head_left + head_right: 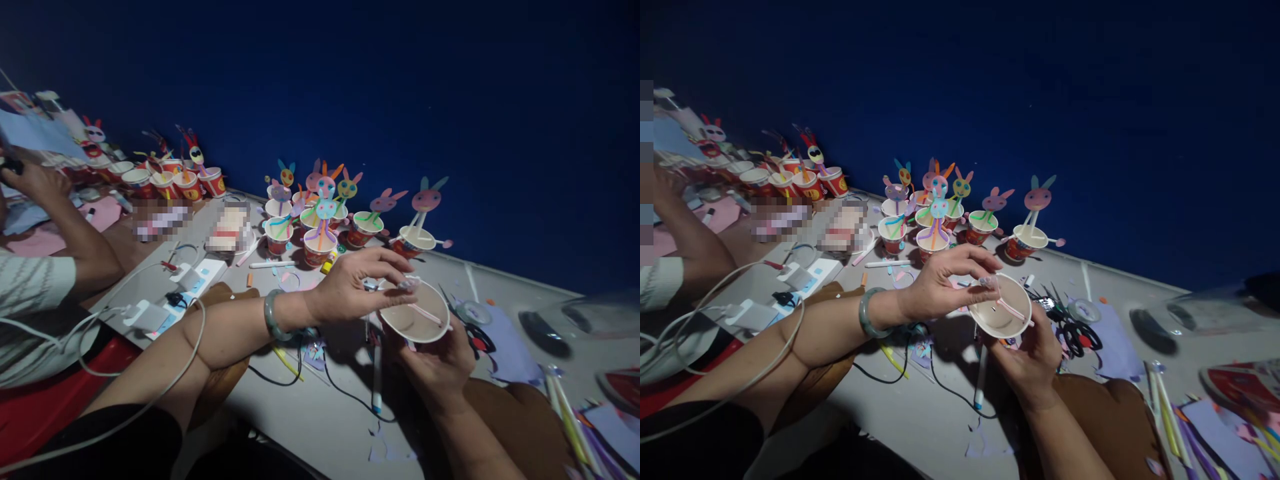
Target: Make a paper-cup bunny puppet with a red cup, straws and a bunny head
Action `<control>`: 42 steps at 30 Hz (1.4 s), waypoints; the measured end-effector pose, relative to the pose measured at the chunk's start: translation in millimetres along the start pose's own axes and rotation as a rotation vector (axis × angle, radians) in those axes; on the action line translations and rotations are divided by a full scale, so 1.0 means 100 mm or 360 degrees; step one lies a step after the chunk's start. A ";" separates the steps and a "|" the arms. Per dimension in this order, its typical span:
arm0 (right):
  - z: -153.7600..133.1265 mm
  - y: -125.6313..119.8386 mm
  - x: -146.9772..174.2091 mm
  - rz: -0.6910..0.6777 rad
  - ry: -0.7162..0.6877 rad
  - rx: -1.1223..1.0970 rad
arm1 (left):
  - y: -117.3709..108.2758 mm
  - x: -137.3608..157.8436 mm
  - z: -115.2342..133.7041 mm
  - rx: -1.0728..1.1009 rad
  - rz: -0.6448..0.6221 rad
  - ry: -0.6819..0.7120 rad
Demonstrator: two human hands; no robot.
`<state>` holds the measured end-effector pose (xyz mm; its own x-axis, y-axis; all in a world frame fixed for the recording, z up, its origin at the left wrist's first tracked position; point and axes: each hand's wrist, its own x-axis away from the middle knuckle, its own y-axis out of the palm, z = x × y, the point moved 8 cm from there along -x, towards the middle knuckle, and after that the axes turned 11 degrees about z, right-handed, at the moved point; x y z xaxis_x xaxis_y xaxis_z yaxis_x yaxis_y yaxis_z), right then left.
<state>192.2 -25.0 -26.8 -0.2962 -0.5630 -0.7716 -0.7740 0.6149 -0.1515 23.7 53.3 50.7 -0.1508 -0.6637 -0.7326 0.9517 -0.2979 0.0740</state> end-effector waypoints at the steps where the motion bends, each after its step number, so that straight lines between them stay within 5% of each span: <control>1: 0.00 0.00 0.00 0.0009 -0.0002 0.0006 | -0.01 0.00 0.00 0.0002 0.0013 -0.0014; 25: -0.10 -0.02 -0.05 0.0076 -0.0043 0.0003 | 0.04 0.00 0.05 -0.0089 -0.0133 0.0053; 42: -0.05 -0.04 -0.02 0.0078 -0.0033 0.0033 | 0.00 0.00 0.00 0.0010 -0.0017 -0.0038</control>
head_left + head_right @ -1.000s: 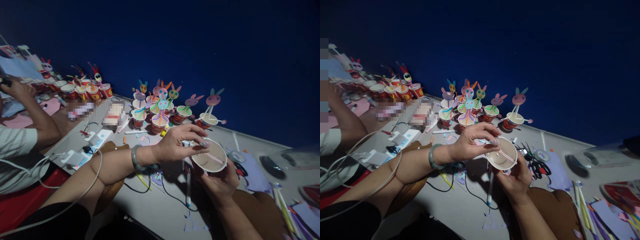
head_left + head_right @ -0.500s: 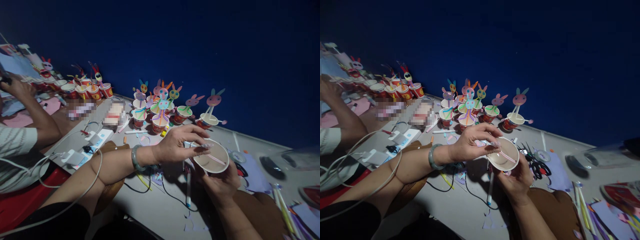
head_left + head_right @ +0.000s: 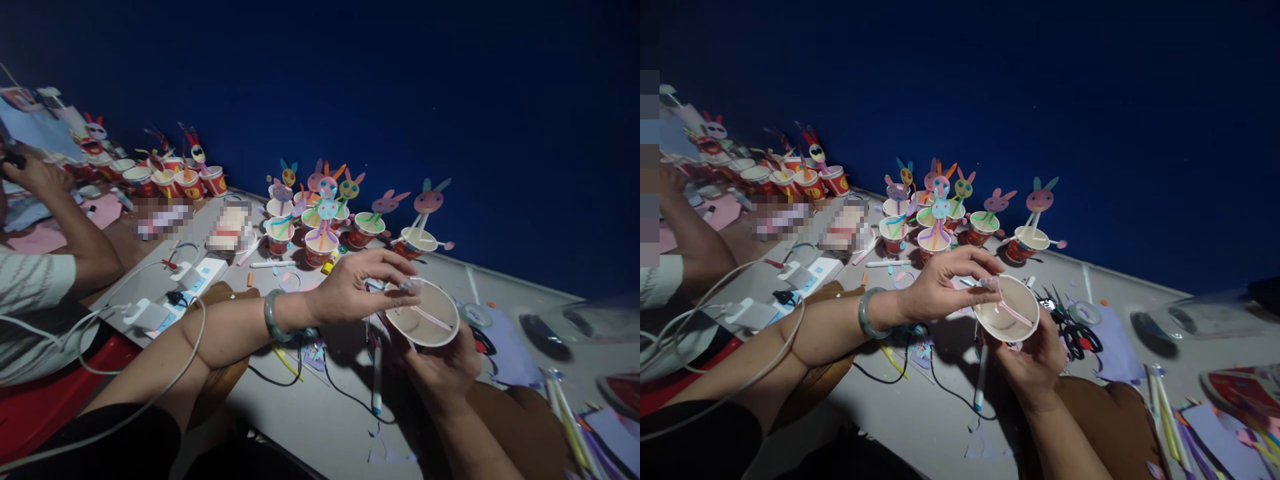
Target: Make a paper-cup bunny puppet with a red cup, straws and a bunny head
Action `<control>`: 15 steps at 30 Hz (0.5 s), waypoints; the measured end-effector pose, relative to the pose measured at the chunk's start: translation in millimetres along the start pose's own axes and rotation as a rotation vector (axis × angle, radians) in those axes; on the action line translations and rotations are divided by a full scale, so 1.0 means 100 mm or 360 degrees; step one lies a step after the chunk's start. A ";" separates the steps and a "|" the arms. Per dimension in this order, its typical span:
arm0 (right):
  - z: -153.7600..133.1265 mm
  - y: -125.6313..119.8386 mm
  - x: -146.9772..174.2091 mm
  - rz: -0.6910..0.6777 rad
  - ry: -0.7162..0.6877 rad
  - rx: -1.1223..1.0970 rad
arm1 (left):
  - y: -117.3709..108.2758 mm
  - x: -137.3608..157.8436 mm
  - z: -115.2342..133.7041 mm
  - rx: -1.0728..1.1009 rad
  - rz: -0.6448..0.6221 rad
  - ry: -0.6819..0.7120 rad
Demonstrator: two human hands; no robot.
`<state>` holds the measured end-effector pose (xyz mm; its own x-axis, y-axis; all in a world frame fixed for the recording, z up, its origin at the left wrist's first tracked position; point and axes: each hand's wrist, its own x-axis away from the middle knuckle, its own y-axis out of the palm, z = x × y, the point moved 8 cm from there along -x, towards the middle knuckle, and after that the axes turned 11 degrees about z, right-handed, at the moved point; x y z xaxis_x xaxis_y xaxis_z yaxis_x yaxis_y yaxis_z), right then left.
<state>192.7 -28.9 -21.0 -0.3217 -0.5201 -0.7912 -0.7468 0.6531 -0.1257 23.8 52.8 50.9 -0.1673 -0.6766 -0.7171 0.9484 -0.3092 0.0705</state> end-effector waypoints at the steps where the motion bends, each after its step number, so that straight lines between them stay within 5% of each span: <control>1: -0.01 0.00 -0.01 -0.0007 0.0002 0.0002 | 0.00 0.00 0.01 -0.0009 0.0000 0.0027; 8: 0.00 0.00 -0.03 0.0022 0.0058 0.0050 | 0.03 0.03 0.00 -0.0162 -0.0056 0.0145; 15: 0.03 -0.02 -0.05 0.0081 -0.0015 0.0036 | 0.04 0.08 0.15 -0.0285 -0.0101 0.0526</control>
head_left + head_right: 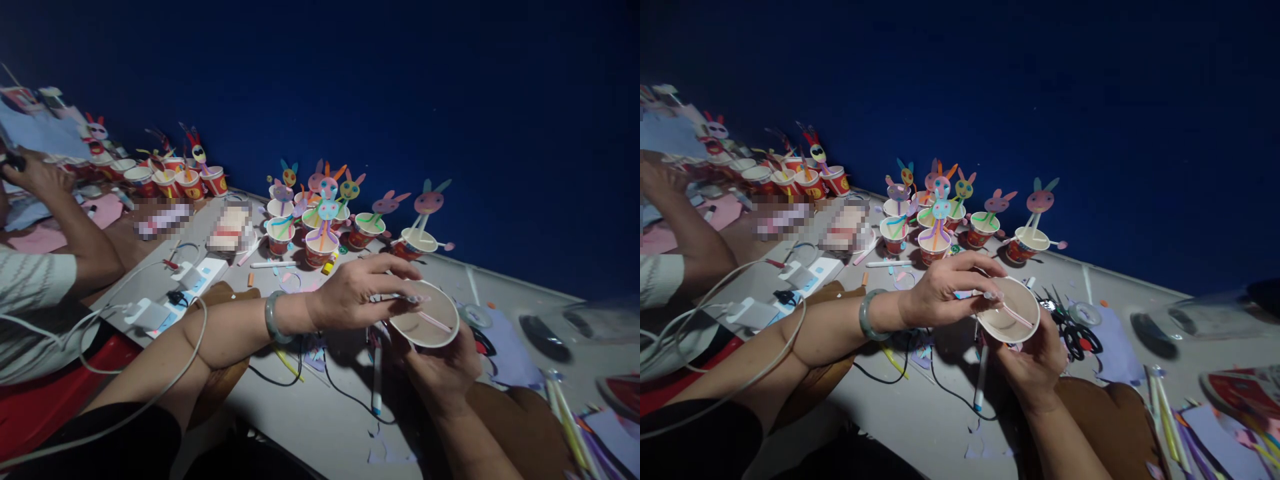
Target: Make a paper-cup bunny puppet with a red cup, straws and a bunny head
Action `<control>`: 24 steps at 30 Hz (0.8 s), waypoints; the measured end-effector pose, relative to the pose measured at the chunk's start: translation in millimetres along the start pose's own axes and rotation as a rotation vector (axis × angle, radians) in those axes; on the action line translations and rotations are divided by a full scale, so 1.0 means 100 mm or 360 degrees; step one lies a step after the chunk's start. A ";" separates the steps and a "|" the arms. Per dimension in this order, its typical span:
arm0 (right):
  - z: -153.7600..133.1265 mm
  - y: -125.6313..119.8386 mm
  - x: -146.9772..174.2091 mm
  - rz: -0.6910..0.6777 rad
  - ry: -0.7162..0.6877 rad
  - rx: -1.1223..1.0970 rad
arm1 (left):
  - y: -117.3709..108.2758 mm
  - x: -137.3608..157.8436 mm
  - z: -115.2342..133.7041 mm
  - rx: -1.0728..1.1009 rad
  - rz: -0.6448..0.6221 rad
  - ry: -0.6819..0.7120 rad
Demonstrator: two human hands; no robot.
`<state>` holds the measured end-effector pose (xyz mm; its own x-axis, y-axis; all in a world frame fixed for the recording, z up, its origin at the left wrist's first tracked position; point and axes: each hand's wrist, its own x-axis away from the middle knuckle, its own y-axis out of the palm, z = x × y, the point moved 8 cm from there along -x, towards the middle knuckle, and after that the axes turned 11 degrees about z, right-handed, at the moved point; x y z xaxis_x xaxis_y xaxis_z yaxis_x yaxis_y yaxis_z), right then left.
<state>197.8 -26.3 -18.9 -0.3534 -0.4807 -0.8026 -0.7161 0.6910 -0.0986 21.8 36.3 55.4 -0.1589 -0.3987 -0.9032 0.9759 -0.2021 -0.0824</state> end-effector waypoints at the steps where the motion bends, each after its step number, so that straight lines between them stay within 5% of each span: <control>1: -0.01 0.01 0.00 -0.0007 -0.0024 -0.0009 | 0.00 0.00 -0.01 -0.0007 -0.0011 0.0002; 5: -0.05 0.01 0.00 -0.0005 -0.0108 -0.0054 | 0.01 0.01 -0.03 -0.0028 -0.0060 -0.0014; 12: 0.04 0.00 0.01 0.0000 0.0051 -0.0015 | 0.04 0.02 0.00 -0.0109 -0.0140 -0.0046; 24: 0.02 0.03 0.04 -0.0027 -0.0014 -0.0121 | 0.06 0.06 -0.22 0.0133 -0.0017 -0.0543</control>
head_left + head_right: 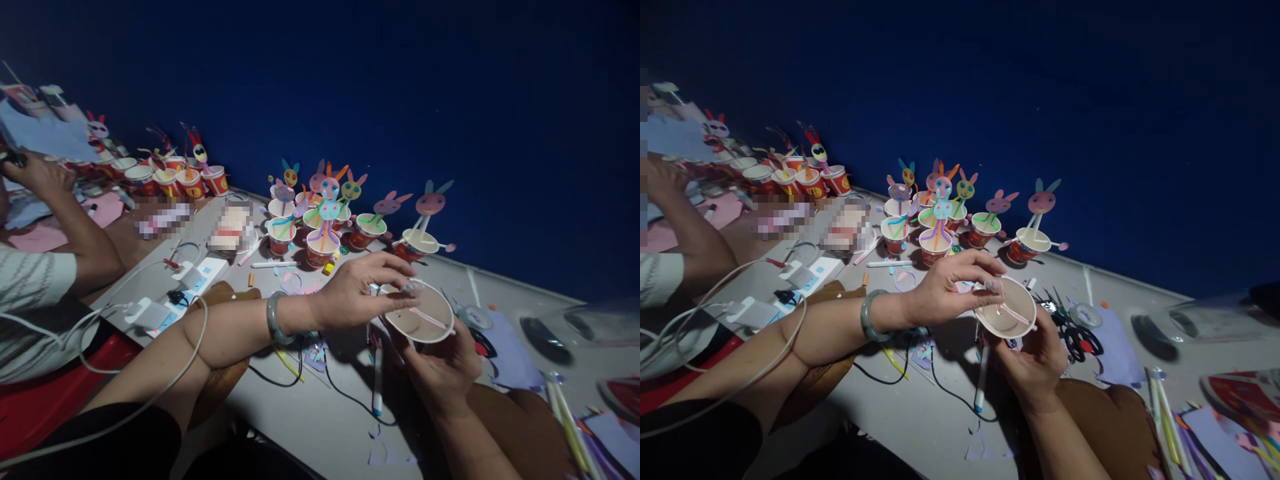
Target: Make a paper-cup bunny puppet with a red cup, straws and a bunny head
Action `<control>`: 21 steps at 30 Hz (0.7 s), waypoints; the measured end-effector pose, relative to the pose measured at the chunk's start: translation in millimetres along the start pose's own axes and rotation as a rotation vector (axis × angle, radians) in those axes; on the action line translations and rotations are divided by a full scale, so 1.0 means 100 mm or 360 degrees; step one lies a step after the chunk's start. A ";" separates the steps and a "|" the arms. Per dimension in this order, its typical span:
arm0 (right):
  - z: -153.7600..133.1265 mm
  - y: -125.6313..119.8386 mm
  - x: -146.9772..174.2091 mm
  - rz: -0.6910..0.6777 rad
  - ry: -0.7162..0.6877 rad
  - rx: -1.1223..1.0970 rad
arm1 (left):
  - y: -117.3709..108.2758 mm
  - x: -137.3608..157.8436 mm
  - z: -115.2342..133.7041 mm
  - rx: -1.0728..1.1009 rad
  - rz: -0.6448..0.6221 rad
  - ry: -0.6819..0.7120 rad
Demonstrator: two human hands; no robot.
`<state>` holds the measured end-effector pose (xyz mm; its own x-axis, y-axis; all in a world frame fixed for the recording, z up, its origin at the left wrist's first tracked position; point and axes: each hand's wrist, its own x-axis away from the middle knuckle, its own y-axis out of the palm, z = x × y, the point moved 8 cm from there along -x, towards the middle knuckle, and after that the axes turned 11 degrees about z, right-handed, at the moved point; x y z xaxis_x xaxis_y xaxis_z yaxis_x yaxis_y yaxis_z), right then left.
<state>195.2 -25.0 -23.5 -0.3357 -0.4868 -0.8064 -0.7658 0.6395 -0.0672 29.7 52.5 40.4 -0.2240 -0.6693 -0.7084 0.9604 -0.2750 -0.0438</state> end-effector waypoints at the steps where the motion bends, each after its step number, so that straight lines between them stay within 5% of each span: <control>1: 0.00 -0.01 0.01 0.0006 0.0003 -0.0011 | 0.00 0.00 -0.01 0.0013 0.0008 -0.0034; 21: 0.08 -0.15 0.07 0.0141 -0.0111 0.0067 | 0.00 0.03 -0.06 0.0181 0.0041 -0.0265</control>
<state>208.4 -33.6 -32.7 -0.3610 -0.3856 -0.8491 -0.7107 0.7033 -0.0172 30.1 54.2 34.2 -0.2326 -0.7795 -0.5815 0.9434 -0.3261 0.0598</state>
